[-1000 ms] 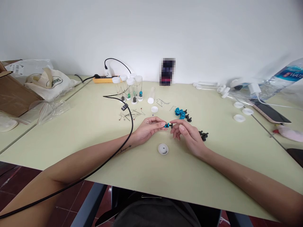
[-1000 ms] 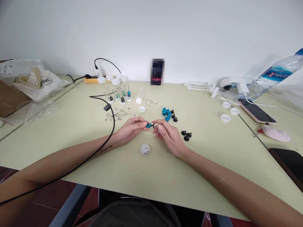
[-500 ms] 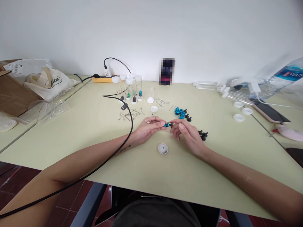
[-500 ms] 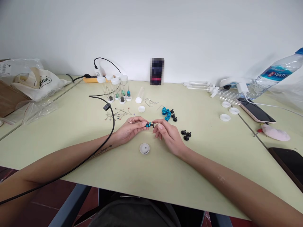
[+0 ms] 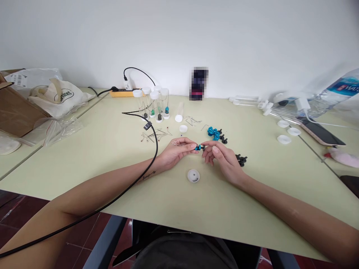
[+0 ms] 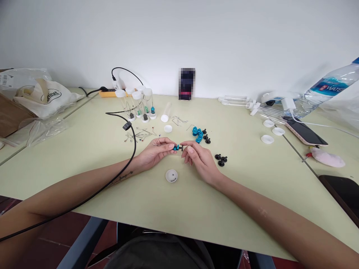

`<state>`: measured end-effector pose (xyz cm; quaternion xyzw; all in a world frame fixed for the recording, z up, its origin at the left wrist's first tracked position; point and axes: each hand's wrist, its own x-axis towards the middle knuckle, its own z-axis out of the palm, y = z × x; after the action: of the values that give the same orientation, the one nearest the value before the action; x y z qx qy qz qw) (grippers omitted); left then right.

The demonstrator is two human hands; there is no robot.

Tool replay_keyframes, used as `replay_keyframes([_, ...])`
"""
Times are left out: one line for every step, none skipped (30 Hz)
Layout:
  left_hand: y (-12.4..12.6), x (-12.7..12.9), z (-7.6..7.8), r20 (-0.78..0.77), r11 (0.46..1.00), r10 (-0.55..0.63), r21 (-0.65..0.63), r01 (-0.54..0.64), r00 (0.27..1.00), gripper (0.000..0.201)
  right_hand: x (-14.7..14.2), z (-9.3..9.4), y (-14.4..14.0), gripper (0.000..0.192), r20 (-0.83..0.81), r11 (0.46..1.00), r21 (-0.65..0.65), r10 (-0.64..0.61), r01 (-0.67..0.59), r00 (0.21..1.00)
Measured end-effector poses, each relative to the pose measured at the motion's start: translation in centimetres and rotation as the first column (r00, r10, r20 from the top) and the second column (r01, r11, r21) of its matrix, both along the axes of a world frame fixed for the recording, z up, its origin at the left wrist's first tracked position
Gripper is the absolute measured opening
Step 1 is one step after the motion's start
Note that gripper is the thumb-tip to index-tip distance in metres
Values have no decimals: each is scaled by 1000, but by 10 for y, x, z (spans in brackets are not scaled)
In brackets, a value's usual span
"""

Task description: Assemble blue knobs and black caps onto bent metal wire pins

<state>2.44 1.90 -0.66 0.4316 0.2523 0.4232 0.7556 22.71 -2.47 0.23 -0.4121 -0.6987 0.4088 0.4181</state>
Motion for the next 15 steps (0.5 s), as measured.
replay_keyframes([0,0,0,-1,1000,0,0,0,1000,18,0,0,0,35,-1,1000,-3,-1,1,1000])
replay_keyframes([0,0,0,-2,1000,0,1,0,1000,18,-1,0,1,35,-3,1000,-3,-3,3,1000])
replay_keyframes([-1,0,1,-2,1000,0,2,0,1000,18,-1,0,1,34,-4,1000,-2,-5,5,1000])
replay_keyframes([-1,-1,1,-1,1000,0,2,0,1000,18,-1,0,1,34,-6,1000,1,-4,4,1000])
replay_keyframes([-1,-1,1,-1,1000,-1,3,1,1000,18,-1,0,0,34,-7,1000,5,-3,3,1000])
replay_keyframes([-1,-1,2,0,1000,-2,5,2,1000,18,-1,0,0,34,-7,1000,10,-1,1,1000])
replay_keyframes([-1,-1,2,0,1000,-2,7,2,1000,18,-1,0,-1,35,-6,1000,14,2,-2,1000])
replay_keyframes([-1,-1,2,-1,1000,-2,8,2,1000,18,0,1,-1,35,-5,1000,17,3,-2,1000])
replay_keyframes([-1,0,2,-2,1000,-2,10,2,1000,18,0,1,-2,35,-4,1000,19,1,-1,1000])
replay_keyframes([-1,0,2,-4,1000,-2,10,2,1000,18,0,1,-2,36,-3,1000,20,-1,1,1000])
replay_keyframes([-1,0,2,-5,1000,-1,10,1,1000,18,0,2,-2,36,-4,1000,21,-5,5,1000])
replay_keyframes([-1,0,2,-4,1000,0,10,0,1000,19,0,2,-3,36,-5,1000,22,-6,6,1000])
replay_keyframes([-1,0,2,-2,1000,-2,11,2,1000,19,0,2,-3,36,-6,1000,23,-7,7,1000])
replay_keyframes([0,0,2,0,1000,-3,13,3,1000,19,-1,2,-2,36,-7,1000,23,-6,7,1000])
replay_keyframes([0,0,2,1,1000,-4,13,4,1000,18,-1,2,-2,35,-7,1000,22,-6,6,1000])
